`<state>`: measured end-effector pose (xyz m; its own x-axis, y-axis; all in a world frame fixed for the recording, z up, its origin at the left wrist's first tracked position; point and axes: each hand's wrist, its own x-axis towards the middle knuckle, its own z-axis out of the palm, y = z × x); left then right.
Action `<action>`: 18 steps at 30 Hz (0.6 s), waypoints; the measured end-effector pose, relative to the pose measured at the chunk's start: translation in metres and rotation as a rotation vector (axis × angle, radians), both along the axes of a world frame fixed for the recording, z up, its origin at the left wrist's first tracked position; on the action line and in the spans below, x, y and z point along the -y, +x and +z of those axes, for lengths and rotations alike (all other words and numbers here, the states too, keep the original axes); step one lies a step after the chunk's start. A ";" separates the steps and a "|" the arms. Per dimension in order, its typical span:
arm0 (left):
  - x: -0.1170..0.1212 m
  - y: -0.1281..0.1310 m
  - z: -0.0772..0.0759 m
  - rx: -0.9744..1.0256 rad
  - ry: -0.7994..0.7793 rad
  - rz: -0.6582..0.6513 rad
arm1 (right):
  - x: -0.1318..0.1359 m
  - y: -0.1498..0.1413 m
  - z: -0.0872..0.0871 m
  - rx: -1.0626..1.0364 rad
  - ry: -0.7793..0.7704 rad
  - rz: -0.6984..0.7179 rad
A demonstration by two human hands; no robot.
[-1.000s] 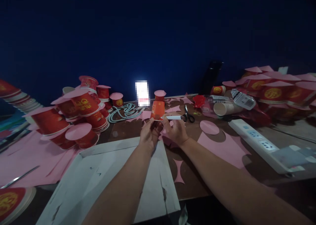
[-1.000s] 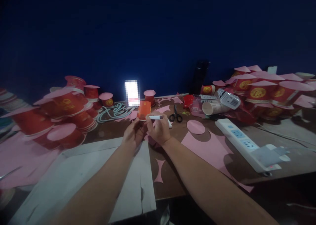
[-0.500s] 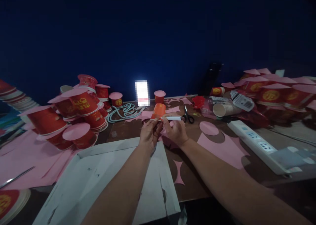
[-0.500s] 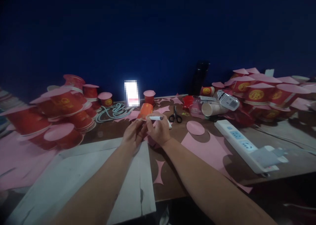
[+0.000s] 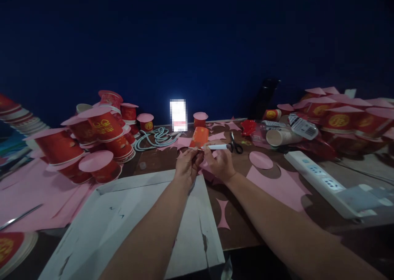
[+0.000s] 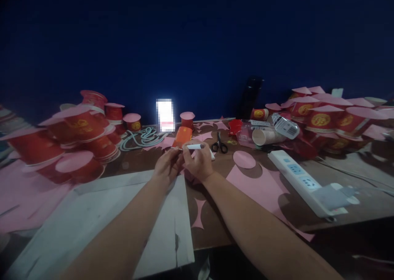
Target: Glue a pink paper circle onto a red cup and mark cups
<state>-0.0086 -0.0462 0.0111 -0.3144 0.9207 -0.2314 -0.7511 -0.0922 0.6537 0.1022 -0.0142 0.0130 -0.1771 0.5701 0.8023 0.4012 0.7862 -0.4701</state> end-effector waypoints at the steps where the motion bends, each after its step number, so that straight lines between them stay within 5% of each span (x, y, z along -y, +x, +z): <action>1: 0.000 0.000 0.000 -0.002 0.002 -0.002 | 0.000 0.000 0.000 -0.002 -0.003 -0.008; 18: 0.001 0.000 -0.001 -0.013 0.032 -0.038 | -0.003 0.001 0.001 0.000 0.038 -0.042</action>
<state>-0.0081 -0.0476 0.0097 -0.2816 0.9389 -0.1979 -0.7462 -0.0846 0.6603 0.1035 -0.0116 0.0136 -0.1536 0.5463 0.8234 0.4346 0.7857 -0.4403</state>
